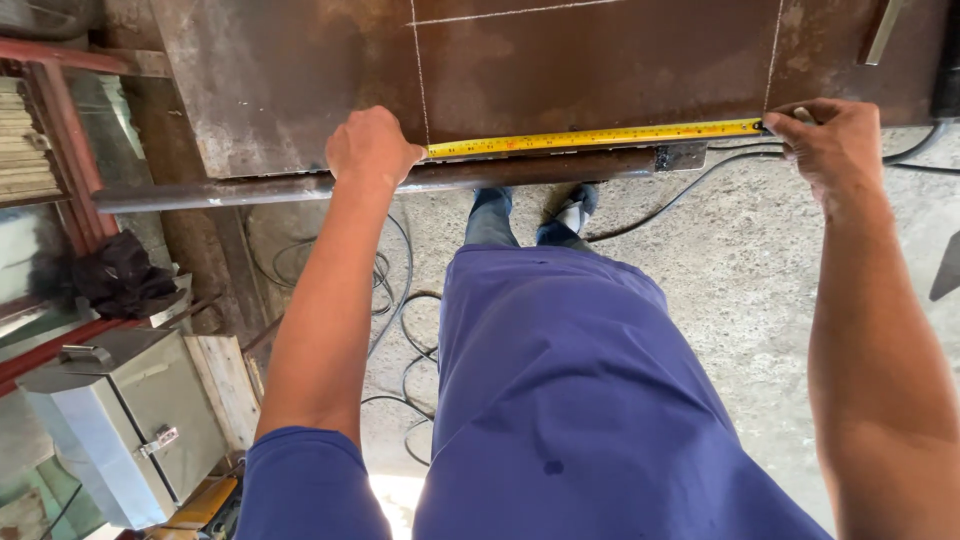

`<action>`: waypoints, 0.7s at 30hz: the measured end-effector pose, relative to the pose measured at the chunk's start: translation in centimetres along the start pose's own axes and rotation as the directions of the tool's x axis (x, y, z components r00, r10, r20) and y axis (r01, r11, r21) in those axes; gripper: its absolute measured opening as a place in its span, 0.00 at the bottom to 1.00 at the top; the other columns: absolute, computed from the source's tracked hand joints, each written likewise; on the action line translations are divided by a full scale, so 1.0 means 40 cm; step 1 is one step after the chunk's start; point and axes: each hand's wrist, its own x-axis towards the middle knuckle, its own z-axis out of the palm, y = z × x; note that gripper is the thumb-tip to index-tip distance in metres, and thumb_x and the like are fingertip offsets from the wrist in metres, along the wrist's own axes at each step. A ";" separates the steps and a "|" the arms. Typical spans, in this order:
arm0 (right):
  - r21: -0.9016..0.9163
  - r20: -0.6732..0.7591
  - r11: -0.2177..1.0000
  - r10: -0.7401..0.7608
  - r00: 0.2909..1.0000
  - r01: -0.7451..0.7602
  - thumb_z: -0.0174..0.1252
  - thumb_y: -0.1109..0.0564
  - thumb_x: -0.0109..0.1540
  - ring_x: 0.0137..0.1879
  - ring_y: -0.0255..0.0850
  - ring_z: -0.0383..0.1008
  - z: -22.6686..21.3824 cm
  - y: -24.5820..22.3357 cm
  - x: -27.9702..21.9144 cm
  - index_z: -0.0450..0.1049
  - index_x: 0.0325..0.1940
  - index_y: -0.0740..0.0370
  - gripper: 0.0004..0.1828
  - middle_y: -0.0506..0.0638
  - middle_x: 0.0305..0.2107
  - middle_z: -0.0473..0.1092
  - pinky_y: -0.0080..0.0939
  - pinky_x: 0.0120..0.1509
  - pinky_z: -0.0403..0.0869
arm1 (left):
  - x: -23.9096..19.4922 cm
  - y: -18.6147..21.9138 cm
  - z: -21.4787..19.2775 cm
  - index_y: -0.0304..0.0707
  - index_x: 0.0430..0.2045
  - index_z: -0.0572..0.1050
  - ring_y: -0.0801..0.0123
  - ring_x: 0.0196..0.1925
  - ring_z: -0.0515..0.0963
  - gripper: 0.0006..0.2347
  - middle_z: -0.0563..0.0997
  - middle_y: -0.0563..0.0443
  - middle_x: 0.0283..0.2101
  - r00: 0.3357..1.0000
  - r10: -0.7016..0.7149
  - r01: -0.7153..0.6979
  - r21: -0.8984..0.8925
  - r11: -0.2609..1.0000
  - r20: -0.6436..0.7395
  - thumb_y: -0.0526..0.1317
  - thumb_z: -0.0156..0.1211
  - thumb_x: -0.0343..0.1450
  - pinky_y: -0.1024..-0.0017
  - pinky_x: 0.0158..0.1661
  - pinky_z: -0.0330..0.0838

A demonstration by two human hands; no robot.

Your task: Measure and mark layout lines on a metal plate using a tape measure, a framing square, and chalk.

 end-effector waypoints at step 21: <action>0.244 -0.029 0.968 0.070 0.997 -0.060 0.65 0.54 0.67 0.29 0.30 0.73 0.002 0.012 0.015 0.80 0.49 0.64 0.12 0.50 0.34 0.77 0.24 0.31 0.75 | -0.010 0.011 -0.023 0.43 0.33 0.86 0.47 0.40 0.84 0.15 0.87 0.43 0.37 0.998 0.029 -0.033 0.068 0.997 0.059 0.54 0.70 0.66 0.55 0.43 0.76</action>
